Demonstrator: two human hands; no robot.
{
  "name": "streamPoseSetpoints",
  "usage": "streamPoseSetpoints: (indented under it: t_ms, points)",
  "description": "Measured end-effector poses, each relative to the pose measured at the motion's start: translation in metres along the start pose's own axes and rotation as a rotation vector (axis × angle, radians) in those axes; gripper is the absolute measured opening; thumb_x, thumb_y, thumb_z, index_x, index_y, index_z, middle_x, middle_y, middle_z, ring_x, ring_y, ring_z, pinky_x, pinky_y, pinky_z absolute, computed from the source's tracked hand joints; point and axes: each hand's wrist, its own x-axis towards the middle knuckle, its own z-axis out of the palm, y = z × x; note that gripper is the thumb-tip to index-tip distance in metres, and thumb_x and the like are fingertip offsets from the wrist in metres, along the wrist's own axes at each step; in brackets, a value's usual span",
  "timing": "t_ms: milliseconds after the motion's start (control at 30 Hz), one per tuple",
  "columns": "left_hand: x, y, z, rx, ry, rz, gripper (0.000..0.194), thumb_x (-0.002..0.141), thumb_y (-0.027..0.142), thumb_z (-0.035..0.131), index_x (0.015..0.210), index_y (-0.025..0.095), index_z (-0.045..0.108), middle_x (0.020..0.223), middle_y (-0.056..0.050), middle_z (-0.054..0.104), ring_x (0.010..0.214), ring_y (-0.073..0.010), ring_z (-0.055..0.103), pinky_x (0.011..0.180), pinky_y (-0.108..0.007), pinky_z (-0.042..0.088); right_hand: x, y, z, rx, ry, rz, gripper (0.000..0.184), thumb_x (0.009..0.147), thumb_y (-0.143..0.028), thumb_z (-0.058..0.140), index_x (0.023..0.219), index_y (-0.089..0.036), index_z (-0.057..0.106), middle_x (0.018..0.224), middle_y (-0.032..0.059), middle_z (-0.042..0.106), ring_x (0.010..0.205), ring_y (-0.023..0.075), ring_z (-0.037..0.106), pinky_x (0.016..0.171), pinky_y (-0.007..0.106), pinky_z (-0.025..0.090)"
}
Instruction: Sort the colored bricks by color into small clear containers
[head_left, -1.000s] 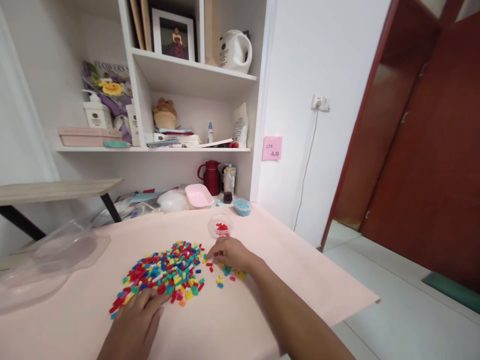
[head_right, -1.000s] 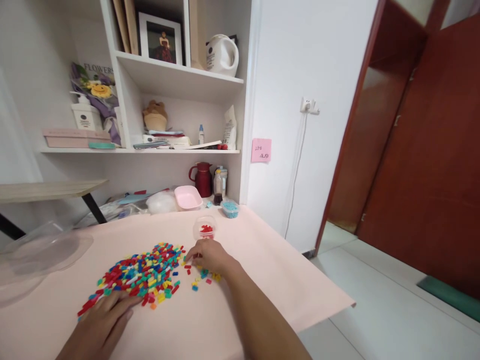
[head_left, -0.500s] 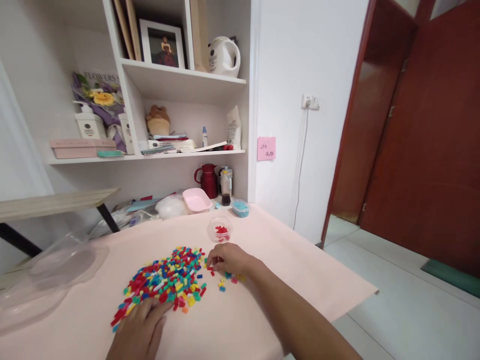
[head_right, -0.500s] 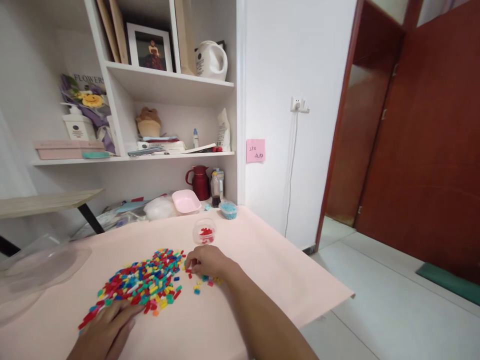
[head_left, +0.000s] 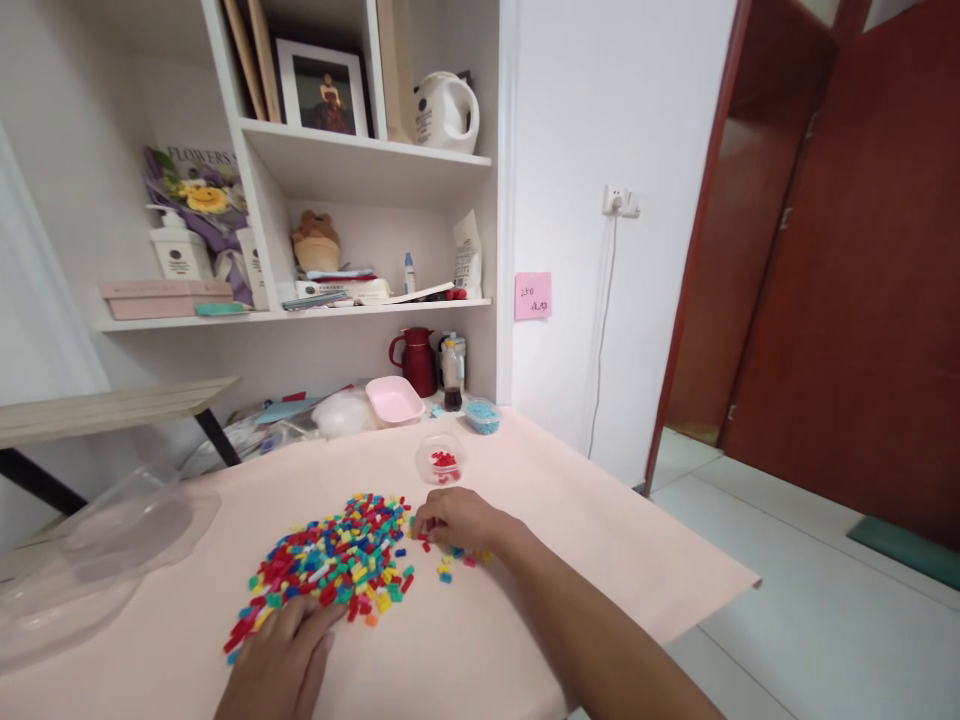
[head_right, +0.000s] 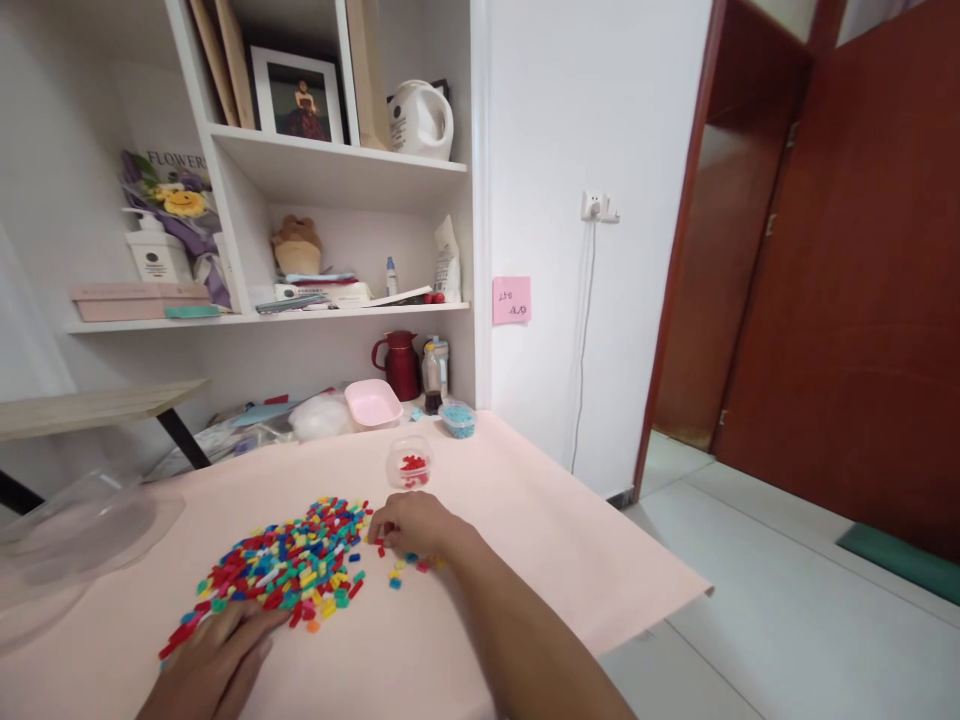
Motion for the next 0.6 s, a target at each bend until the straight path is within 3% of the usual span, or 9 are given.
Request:
streamPoseSetpoints:
  t_ms: [333, 600]
  points:
    - [0.0, 0.003, -0.0025, -0.037, -0.013, -0.024, 0.03, 0.084, 0.03, 0.05, 0.102, 0.034, 0.074, 0.102, -0.003, 0.073, 0.093, -0.0217, 0.069, 0.08, -0.037, 0.057, -0.0032, -0.0038, -0.0042, 0.122, 0.001, 0.124, 0.015, 0.07, -0.014, 0.067, 0.08, -0.023, 0.061, 0.077, -0.005, 0.063, 0.068, 0.0109, 0.054, 0.057, 0.019, 0.033]
    - [-0.0007, 0.006, -0.0034, -0.08, 0.012, -0.034, 0.031, 0.084, 0.031, 0.05, 0.103, 0.034, 0.074, 0.1, -0.004, 0.073, 0.092, -0.0209, 0.068, 0.08, -0.034, 0.055, -0.0052, 0.0041, -0.0014, 0.28, 0.085, 0.111, 0.014, 0.067, -0.015, 0.07, 0.074, -0.022, 0.061, 0.071, -0.0058, 0.063, 0.065, 0.011, 0.054, 0.058, 0.019, 0.036]
